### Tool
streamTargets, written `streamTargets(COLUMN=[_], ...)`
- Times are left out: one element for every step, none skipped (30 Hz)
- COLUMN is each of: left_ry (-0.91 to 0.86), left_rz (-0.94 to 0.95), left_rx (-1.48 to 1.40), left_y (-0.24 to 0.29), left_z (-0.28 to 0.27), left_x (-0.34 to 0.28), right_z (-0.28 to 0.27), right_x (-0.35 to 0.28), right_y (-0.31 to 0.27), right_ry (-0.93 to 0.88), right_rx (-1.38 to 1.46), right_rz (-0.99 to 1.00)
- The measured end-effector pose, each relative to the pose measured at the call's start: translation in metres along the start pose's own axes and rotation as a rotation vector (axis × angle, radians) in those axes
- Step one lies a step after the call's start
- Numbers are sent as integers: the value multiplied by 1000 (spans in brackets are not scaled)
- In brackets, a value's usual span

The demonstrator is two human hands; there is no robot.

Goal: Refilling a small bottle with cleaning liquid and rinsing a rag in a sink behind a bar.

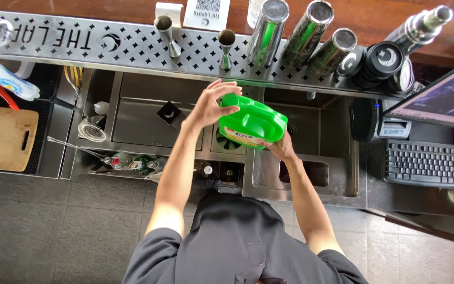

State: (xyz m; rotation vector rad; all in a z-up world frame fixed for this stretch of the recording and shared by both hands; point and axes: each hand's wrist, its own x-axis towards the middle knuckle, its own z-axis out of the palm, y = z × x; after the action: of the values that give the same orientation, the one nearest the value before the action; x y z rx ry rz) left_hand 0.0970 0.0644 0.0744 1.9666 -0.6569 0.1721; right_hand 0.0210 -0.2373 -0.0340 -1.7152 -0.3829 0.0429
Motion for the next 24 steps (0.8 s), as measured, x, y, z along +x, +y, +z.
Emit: streamTargets(left_ry=[-4,-78,-152,-153,-220,-285,-284,-301,-317,-312,-198,-85,-79,65,208,210,220,227,228,123,18,19,-33,-88], left_rz=[-5,19,42,42,15,-13,-15,2,18,15,-5,-24,-24,-17,-10,-12,-2,11,12,58,104,106,107,110], left_rx=[-3,-25,-47,-45,-100,-154,-153,-179,-205,-202,-211,-220,-216,-200,-181,-181,-87,6,5,10,14,12,-46,-104], left_y=[-1,-3,-4,-1,2,4,4,3,3,2,1,0,-4,-7,-11,-12,-12,-13,-12,-12,-11,-12,-13,-14], left_z=[-3,-5,-8,-12,-16,-20,-18,-17,-17,-8,1,11,16,22,29,27,25,23,17,10,4,2,1,-1], left_x=[3,7,10,13,16,18,17,16,15,8,1,-4,-7,-11,-16,-16,-16,-15,-10,-7,-4,-2,0,4], right_z=[0,0,0,0,1,2,2,3,4,4,4,3,2,3,3,2,2,0,0,0,1,0,0,-1], right_x=[-1,-1,-1,-1,-1,-1,-2,-2,-1,-1,-1,1,3,2,2,2,3,3,4,3,2,3,4,5], right_y=[-1,-3,-4,-4,-3,-3,-2,-1,0,1,2,3,0,-2,-4,-5,-6,-7,-9,-11,-13,-12,-11,-10], right_ry=[1,-13,-26,-26,-22,-20,-22,-16,-10,-17,-10,-2,-8,-20,-32,-35,-47,-56,-56,-71,-86,-86,-78,-66], right_rx=[2,21,41,43,59,75,77,108,139,141,134,126,127,129,131,131,107,82,81,109,138,136,103,71], right_rz=[7,17,28,28,35,42,42,53,63,61,87,111,108,103,99,100,109,116,115,96,78,77,104,129])
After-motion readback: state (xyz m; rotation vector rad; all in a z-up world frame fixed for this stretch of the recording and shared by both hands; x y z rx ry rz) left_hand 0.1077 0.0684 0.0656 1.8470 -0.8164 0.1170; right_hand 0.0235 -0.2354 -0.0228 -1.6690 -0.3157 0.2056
